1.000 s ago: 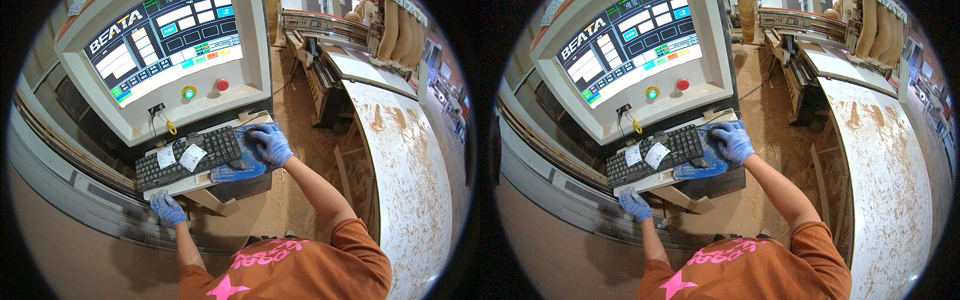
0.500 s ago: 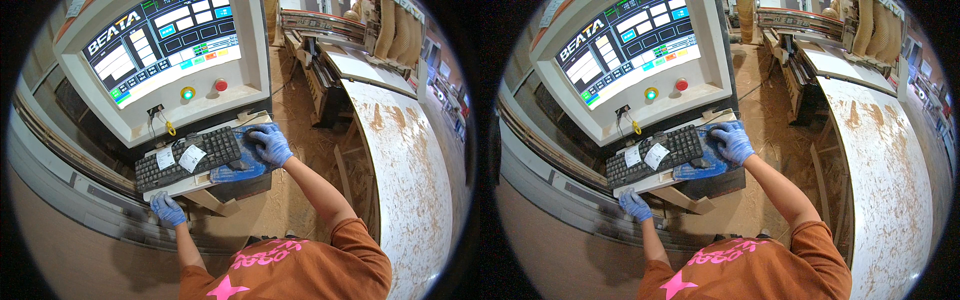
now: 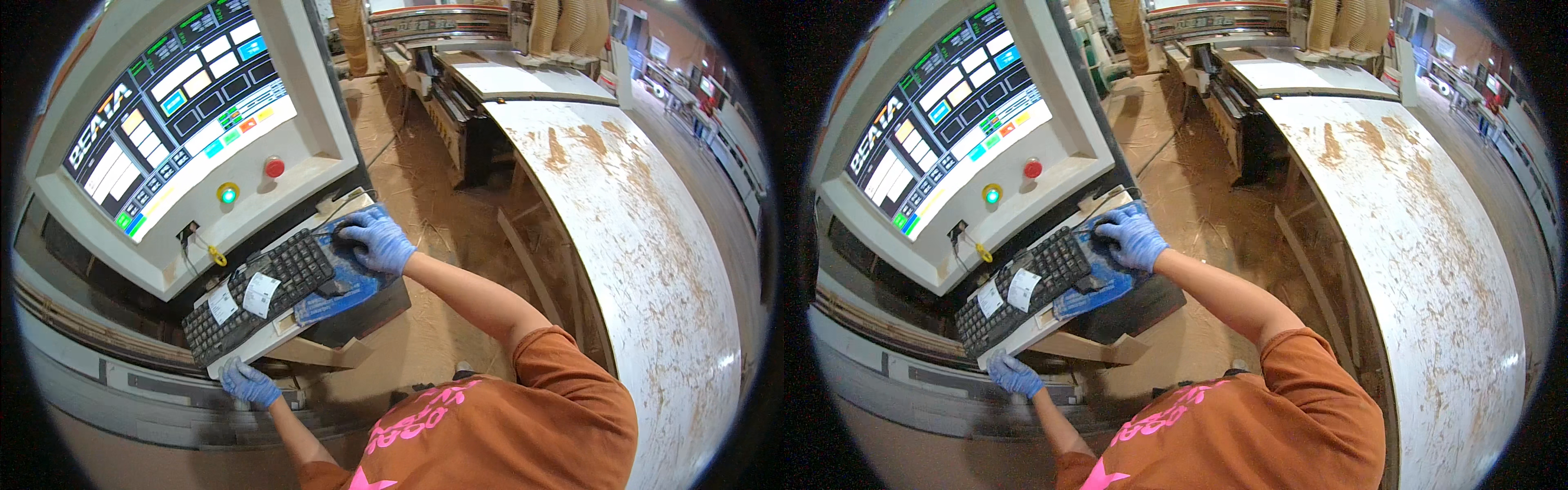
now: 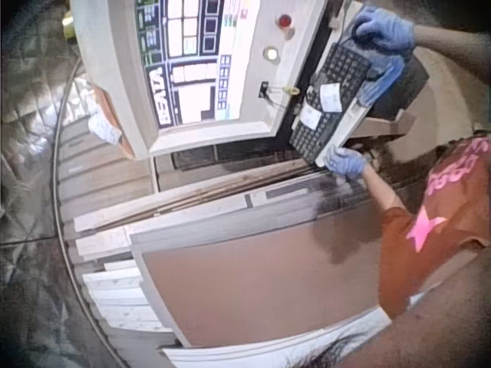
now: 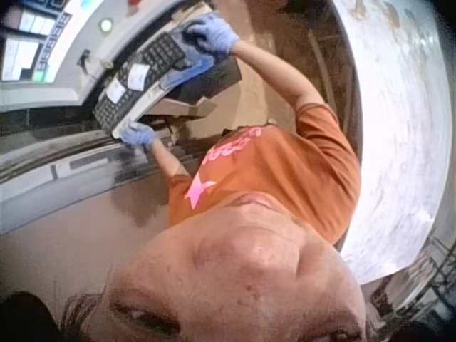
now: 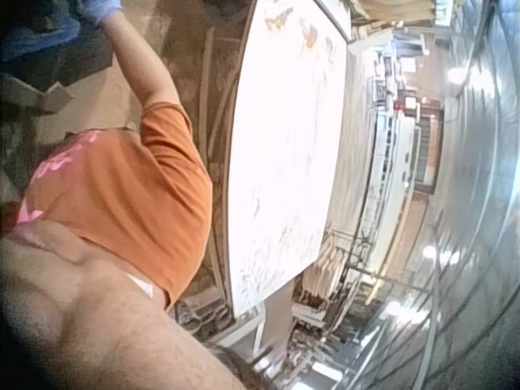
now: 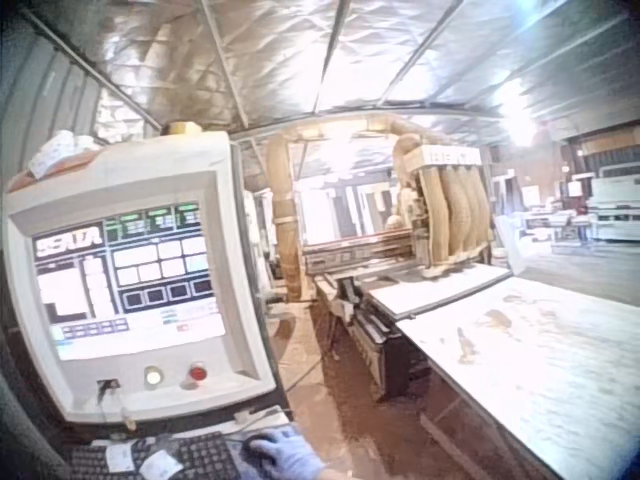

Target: The person operates a CNC machine using a keyboard and mouse, then positions a white panel on the machine bed. They retrieve a nail gun and an air hose, connect them, and use the nail gun to fasten the panel to the machine bed.

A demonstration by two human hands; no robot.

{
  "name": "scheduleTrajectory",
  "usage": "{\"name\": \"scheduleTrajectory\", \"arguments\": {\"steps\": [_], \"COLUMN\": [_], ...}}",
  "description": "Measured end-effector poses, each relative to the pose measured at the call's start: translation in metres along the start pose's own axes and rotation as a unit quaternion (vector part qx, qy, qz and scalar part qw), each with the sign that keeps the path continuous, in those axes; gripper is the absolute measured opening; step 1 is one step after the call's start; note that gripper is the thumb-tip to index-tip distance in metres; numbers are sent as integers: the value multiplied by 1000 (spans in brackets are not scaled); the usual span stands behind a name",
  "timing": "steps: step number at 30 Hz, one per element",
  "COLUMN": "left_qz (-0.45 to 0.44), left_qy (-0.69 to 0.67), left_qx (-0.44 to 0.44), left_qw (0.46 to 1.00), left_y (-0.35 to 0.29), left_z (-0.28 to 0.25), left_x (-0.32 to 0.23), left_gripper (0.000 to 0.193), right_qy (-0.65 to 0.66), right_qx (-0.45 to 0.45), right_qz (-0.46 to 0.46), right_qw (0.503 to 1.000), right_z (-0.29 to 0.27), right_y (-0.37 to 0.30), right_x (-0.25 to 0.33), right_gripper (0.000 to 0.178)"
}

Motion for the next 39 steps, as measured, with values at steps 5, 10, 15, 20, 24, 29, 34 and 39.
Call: {"name": "scheduleTrajectory", "arguments": {"steps": [5,10,15,20,24,29,34,39], "left_qz": [-4,6,4,-100,-70,-77,-26,-72], "left_qy": [-4,-5,-25,-130,-89,-328,-327,-320], "left_qx": [4,0,7,44,250,520,633,678], "left_qw": [1000,1000,1000,985,962,785,701,658], "left_y": [2,1,-10,-81,-150,-236,-257,-256], "left_z": [-2,2,5,35,102,236,342,441], "left_x": [-3,1,-11,-33,-107,-215,-337,-435], "left_gripper": [31,31,32,45,44,27,36,40], "right_qy": [5,-16,55,120,72,92,93,98], "right_qx": [16,-4,-21,-89,-96,-48,2,26], "right_qz": [12,-8,37,52,105,236,363,411], "right_qw": [1000,1000,998,987,987,966,927,906], "right_z": [0,-4,-18,-69,-99,-107,-114,-137], "right_y": [-1,0,-2,-15,-63,-158,-266,-327], "right_x": [-1,4,-12,-41,-99,-224,-339,-429], "right_gripper": [38,36,36,39,39,39,40,40]}}
Point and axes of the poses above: each hand's wrist, its own y-axis towards the middle knuckle, its own z-axis out of the palm, x = y × z, the point moved 10 cm from there along y, towards the middle knuckle, and after that the axes turned 15 degrees about x, right-handed, at the moved point
